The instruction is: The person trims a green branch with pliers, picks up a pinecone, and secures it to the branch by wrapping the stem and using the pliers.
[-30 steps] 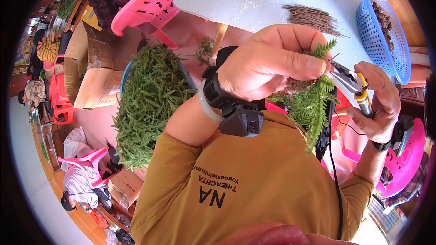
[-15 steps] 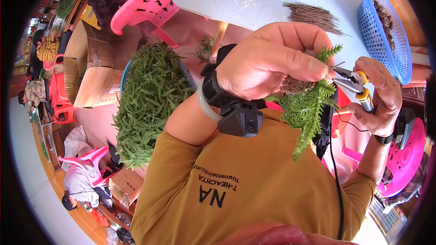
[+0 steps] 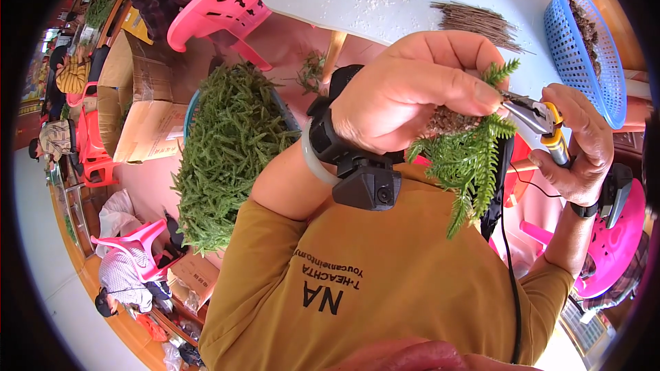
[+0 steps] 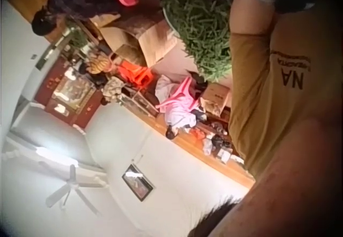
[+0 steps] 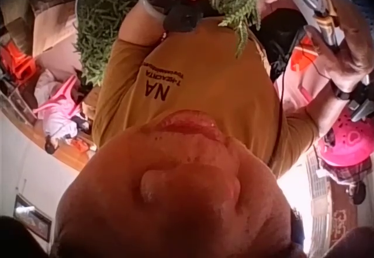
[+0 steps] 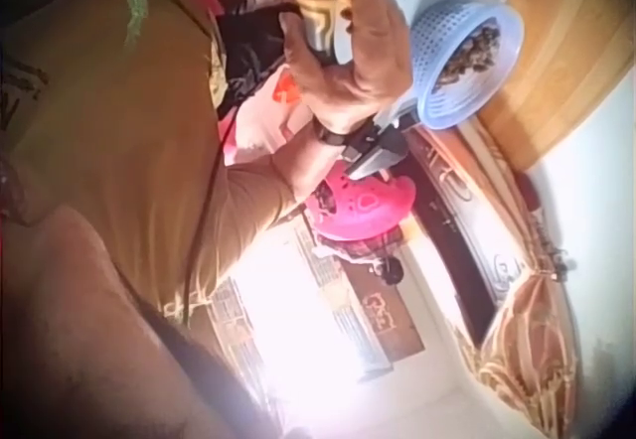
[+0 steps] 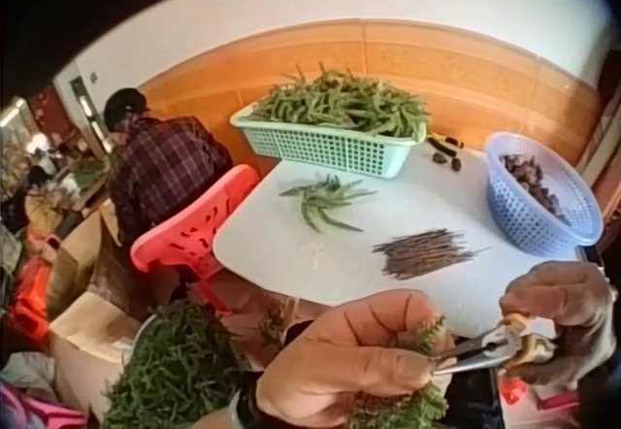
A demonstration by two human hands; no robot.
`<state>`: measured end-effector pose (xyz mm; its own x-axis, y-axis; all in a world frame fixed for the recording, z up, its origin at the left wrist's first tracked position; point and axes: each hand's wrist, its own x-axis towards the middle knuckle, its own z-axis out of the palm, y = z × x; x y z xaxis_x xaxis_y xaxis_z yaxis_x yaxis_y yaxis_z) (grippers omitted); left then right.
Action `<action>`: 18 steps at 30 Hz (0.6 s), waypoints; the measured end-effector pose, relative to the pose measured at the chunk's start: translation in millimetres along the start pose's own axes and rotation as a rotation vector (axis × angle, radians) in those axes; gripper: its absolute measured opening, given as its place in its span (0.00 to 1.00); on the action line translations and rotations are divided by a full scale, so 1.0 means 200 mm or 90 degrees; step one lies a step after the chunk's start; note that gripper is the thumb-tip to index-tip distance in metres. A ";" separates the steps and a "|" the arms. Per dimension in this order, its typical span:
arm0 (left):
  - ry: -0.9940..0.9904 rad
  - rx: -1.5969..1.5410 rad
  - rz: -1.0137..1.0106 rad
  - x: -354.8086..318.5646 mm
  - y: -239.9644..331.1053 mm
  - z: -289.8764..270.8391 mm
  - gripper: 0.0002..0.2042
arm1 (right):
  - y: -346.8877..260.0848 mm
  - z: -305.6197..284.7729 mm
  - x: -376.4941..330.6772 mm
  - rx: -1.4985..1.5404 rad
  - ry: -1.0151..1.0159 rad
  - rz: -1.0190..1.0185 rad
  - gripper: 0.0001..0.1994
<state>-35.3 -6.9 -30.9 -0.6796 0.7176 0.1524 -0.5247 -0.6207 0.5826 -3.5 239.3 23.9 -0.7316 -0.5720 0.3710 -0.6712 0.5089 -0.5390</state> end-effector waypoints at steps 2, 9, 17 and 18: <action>0.001 0.002 0.007 0.00 0.00 0.00 0.11 | 0.00 0.00 0.00 0.001 0.001 -0.002 0.31; -0.005 0.010 0.005 0.01 0.01 0.00 0.09 | 0.00 0.01 0.00 -0.016 -0.002 0.002 0.30; 0.090 0.109 0.047 0.01 0.02 0.05 0.07 | -0.07 0.02 -0.03 -0.083 0.008 0.058 0.30; 0.144 0.152 0.072 0.00 0.02 0.06 0.07 | -0.06 0.05 -0.04 -0.052 0.025 0.077 0.29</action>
<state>-31.6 -6.3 -18.8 -0.8371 0.5435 0.0624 -0.3225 -0.5824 0.7462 11.0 231.2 19.7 -0.8104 -0.4788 0.3376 -0.5846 0.6238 -0.5187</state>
